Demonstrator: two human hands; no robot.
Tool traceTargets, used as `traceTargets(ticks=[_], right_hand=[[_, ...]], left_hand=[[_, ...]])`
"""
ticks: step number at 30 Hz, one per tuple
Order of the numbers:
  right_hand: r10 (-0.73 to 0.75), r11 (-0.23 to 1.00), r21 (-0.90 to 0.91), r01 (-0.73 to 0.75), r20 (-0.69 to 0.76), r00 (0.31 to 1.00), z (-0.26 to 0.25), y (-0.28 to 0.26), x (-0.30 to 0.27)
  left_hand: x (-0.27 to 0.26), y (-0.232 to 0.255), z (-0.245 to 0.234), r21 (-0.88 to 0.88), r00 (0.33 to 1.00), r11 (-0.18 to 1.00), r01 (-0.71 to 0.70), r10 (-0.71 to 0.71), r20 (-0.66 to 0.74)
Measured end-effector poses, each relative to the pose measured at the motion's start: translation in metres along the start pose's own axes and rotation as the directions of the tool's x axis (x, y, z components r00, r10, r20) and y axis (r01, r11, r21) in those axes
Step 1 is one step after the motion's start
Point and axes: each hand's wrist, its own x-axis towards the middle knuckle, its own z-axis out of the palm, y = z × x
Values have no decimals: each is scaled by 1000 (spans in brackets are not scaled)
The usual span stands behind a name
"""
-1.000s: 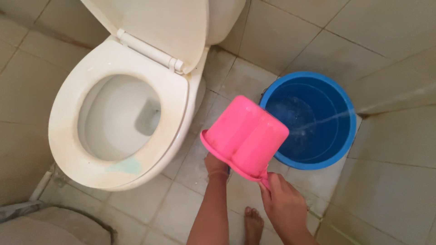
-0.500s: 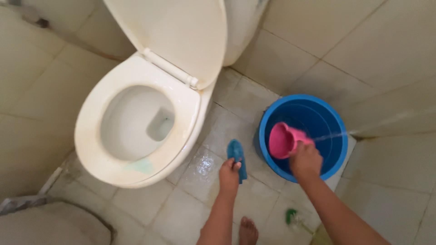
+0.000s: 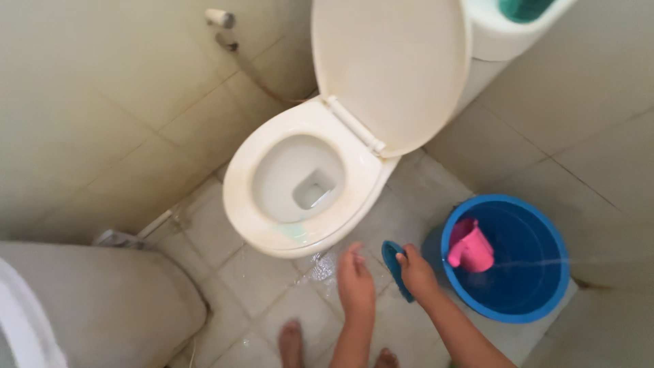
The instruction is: The person scrubs the inside of a toilet bowl with a brush, then pours water from a pink scoop into the bowl multiple times. They add liquid cleaner from a bottle and wipe the toilet seat and rim with a blue sponge.
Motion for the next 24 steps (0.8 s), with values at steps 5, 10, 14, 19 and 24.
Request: traceTargets(ticks=[5,10,14,19,24], right_hand=[[52,977,182,-107,287,956,13,-74,-18],[-263,963,49,266,-50,963,32,-144,20],[4,997,-72,-16,-152,988,93,-187,37],[-81,996,-28,80,-35,996,285,-293,20],[128,984,-130,-120,52,990,256,-300,24]], left_hand=[[53,-46,-87,156,941,982,110,-52,-335],[127,-128,-170,32,896,906,422,-412,-163],[179,-167,-203,22,900,900,436,-435,-40],[239,-176,-220,26,830,830,557,-558,13],[267,-165,-214,107,851,851,514,-522,60]])
